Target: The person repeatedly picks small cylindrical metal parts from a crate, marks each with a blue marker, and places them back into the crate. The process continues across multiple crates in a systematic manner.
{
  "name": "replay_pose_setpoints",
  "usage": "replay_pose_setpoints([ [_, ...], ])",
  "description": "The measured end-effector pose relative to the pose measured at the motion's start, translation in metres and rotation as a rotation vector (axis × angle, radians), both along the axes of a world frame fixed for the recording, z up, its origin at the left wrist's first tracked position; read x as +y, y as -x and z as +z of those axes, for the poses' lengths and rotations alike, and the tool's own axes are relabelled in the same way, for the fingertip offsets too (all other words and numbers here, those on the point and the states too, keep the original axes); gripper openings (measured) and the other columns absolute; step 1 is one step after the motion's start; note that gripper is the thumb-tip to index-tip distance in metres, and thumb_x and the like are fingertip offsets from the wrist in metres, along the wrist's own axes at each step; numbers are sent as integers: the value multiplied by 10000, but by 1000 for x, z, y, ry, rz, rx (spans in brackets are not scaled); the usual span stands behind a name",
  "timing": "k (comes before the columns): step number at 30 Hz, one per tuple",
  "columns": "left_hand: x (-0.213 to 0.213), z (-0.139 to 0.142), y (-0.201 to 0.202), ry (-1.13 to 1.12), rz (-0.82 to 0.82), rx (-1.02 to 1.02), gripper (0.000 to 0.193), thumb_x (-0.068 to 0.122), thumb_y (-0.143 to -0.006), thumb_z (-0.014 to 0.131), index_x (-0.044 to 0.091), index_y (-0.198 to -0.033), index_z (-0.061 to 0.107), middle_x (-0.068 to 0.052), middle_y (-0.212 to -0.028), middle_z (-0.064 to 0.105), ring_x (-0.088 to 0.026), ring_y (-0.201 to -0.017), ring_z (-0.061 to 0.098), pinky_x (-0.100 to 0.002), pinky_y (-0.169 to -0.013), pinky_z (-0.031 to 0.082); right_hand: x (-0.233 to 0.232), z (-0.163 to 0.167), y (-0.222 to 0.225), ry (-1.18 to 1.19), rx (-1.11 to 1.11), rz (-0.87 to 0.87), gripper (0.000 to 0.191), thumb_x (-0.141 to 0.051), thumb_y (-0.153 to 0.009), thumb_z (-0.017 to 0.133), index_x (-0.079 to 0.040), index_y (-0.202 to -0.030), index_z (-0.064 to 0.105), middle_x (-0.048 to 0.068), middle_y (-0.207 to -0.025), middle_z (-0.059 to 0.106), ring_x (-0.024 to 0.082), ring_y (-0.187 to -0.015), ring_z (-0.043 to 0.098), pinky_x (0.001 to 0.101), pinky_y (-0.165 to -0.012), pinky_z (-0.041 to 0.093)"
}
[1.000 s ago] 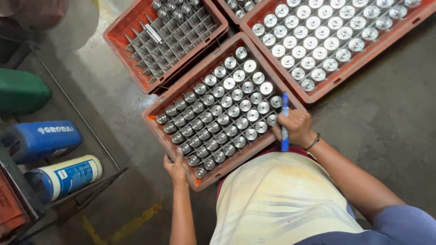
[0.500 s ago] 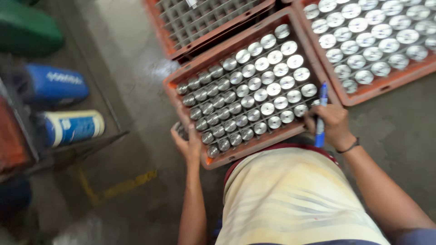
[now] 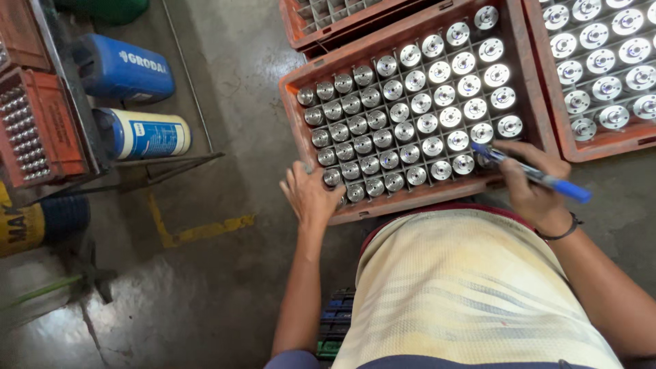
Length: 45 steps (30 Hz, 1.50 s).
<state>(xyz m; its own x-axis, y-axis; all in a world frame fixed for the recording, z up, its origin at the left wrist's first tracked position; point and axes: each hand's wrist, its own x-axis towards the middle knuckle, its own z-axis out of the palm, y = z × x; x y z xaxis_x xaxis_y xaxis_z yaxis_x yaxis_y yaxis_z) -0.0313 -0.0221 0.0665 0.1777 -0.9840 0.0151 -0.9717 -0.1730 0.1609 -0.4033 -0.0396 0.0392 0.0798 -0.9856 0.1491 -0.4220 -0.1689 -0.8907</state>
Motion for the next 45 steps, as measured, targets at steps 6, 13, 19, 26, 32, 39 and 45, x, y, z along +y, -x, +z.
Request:
replay_pose_setpoints([
  [6, 15, 21, -26, 380, -154, 694, 434, 396, -760, 826, 65, -1028, 742, -92, -1103, 573, -262, -1061, 585, -427, -934, 506, -6, 39, -30, 189, 54, 59, 228, -190, -1001, 697, -41, -1174, 710, 116, -950, 699, 267, -868, 673, 352, -879, 500],
  [13, 24, -43, 54, 91, 249, 1875, 348, 286, -1140, 481, 10, -1279, 639, -61, -996, 617, -129, -828, 578, -259, -692, 479, -2, 63, -89, 574, -21, 631, 247, -156, -812, 694, -48, -1032, 722, 62, -837, 678, 223, -764, 637, 455, -825, 446],
  [19, 23, -48, 72, 168, 249, 1741, 348, 326, -1108, 510, 36, -1251, 637, -38, -1120, 666, -96, -971, 628, -231, -857, 516, 3, 54, -102, 480, -26, 697, 235, -150, -818, 706, -48, -1030, 707, 63, -780, 657, 230, -679, 588, 416, -692, 422],
  [26, 22, -55, 70, 112, 387, 1883, 407, 251, -903, 700, 99, -1235, 521, -71, -971, 632, -156, -712, 641, -333, -563, 538, 12, 42, -105, 416, -107, 601, 221, -170, -853, 669, -44, -1032, 700, 83, -799, 684, 222, -678, 575, 402, -707, 428],
  [32, 22, -36, 59, 168, 415, 1935, 355, 242, -936, 617, 37, -1216, 542, -192, -949, 695, -249, -699, 685, -353, -580, 559, 11, 46, -106, 397, -112, 616, 235, -142, -834, 682, -28, -1037, 710, 86, -802, 682, 237, -689, 604, 413, -741, 451],
  [39, 21, 11, 21, -139, 206, 281, 388, 242, -802, 758, 42, -1118, 656, -233, -1102, 581, -450, -901, 640, -545, -781, 503, 7, 54, -93, 291, -113, 429, 255, -88, -845, 700, 5, -1082, 697, 128, -878, 689, 284, -781, 629, 407, -809, 469],
  [45, 19, -13, 26, 75, 70, 119, 401, 175, -840, 737, 113, -1236, 715, -135, -1230, 610, -344, -1137, 591, -481, -984, 477, 8, 55, -89, 220, -87, 365, 234, -53, -837, 706, 9, -1063, 696, 126, -840, 654, 277, -750, 616, 390, -749, 469],
])
